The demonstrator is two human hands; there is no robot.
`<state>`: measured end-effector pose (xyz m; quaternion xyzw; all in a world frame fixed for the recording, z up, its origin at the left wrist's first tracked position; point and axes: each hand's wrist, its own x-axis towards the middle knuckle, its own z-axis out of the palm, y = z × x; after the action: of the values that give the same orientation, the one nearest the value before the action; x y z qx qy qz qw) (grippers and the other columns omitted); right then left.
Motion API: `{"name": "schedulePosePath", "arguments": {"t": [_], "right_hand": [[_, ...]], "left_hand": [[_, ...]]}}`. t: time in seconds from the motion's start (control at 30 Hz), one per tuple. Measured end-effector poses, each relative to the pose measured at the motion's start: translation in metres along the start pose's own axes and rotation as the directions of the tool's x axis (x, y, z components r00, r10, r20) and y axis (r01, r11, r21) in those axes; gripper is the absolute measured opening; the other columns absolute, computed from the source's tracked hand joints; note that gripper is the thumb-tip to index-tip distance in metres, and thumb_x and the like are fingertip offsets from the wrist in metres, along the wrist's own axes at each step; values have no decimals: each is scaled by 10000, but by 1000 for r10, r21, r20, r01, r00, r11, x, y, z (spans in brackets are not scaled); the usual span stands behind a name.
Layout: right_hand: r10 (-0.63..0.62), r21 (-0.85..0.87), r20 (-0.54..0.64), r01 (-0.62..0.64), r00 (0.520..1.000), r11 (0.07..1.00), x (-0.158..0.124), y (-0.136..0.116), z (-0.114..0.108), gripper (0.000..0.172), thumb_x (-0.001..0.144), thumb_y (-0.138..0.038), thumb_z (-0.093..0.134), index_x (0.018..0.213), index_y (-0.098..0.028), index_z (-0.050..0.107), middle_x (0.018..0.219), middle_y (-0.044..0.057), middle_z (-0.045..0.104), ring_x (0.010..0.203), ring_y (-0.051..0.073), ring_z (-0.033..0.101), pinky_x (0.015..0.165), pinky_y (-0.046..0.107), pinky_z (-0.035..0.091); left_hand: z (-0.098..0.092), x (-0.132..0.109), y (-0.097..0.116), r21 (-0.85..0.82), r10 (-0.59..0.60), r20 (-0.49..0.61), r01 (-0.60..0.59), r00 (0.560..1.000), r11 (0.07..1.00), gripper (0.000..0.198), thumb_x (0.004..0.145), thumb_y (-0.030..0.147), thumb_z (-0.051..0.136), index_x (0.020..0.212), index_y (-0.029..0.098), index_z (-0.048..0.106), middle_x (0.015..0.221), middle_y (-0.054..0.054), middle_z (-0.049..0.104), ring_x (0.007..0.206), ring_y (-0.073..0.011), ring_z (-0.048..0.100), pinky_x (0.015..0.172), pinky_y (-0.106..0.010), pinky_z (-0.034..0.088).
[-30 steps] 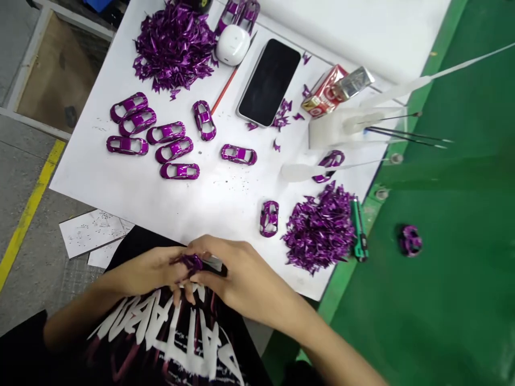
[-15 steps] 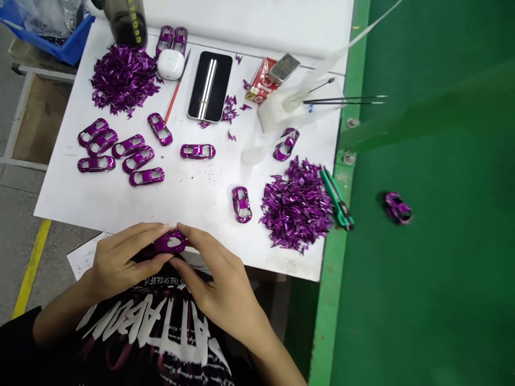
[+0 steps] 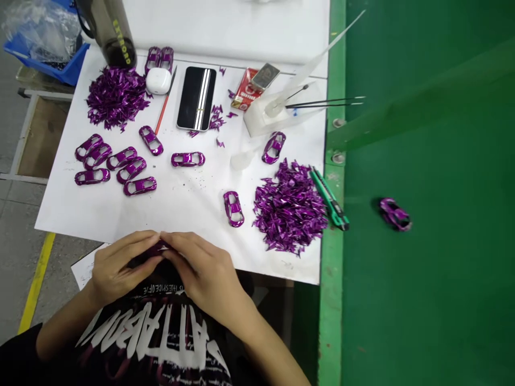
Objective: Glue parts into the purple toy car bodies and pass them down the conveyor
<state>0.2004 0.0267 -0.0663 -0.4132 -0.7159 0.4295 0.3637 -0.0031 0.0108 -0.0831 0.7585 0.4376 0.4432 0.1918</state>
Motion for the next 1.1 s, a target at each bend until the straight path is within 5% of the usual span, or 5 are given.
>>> {"name": "schedulePosePath", "arguments": {"t": [0.37, 0.6, 0.87, 0.97, 1.1], "right_hand": [[90, -498, -753, -654, 652, 570, -74, 78, -169, 234, 1018, -477, 642, 1028, -287, 779, 965, 114, 798, 847, 308, 763, 745, 422, 566], [97, -513, -768, -699, 633, 497, -99, 159, -270, 415, 795, -681, 711, 660, -309, 587, 741, 119, 657, 763, 307, 648, 653, 442, 420], [2, -324, -911, -718, 413, 616, -80, 75, -157, 425, 802, -570, 865, 1046, -235, 773, 846, 106, 772, 743, 301, 756, 730, 466, 605], [-92, -469, -754, -434, 650, 769, -45, 39, -80, 352, 876, -417, 863, 1149, -235, 736, 908, 41, 784, 732, 220, 752, 712, 373, 634], [-165, -521, -612, -237, 773, 820, -4, 24, -21, 255, 946, -326, 808, 1122, -217, 660, 796, -20, 713, 585, 134, 669, 571, 260, 580]], "left_hand": [[-59, -19, -74, 614, 170, 65, -174, 983, 770, 498, 807, 91, 873, 1276, 187, 737, 1050, -128, 826, 963, -303, 774, 868, -450, 636], [-70, -13, -99, 653, 138, 40, -130, 990, 746, 637, 836, 147, 872, 1442, 197, 685, 1159, -151, 818, 1051, -339, 750, 950, -487, 591], [-35, 18, -62, 493, 207, -54, -154, 977, 856, 681, 810, 81, 875, 1447, 231, 686, 1214, -130, 810, 1077, -307, 761, 943, -463, 622], [3, 47, -32, -60, -75, 150, 84, 986, 995, 505, 987, 144, 703, 1469, 287, 646, 1239, -74, 801, 1073, -218, 780, 915, -368, 659], [53, 82, -7, -473, -395, 647, 750, 652, 462, 698, 1014, 434, 704, 1629, 239, 438, 1400, -158, 722, 1140, -247, 772, 1001, -396, 639]]}}
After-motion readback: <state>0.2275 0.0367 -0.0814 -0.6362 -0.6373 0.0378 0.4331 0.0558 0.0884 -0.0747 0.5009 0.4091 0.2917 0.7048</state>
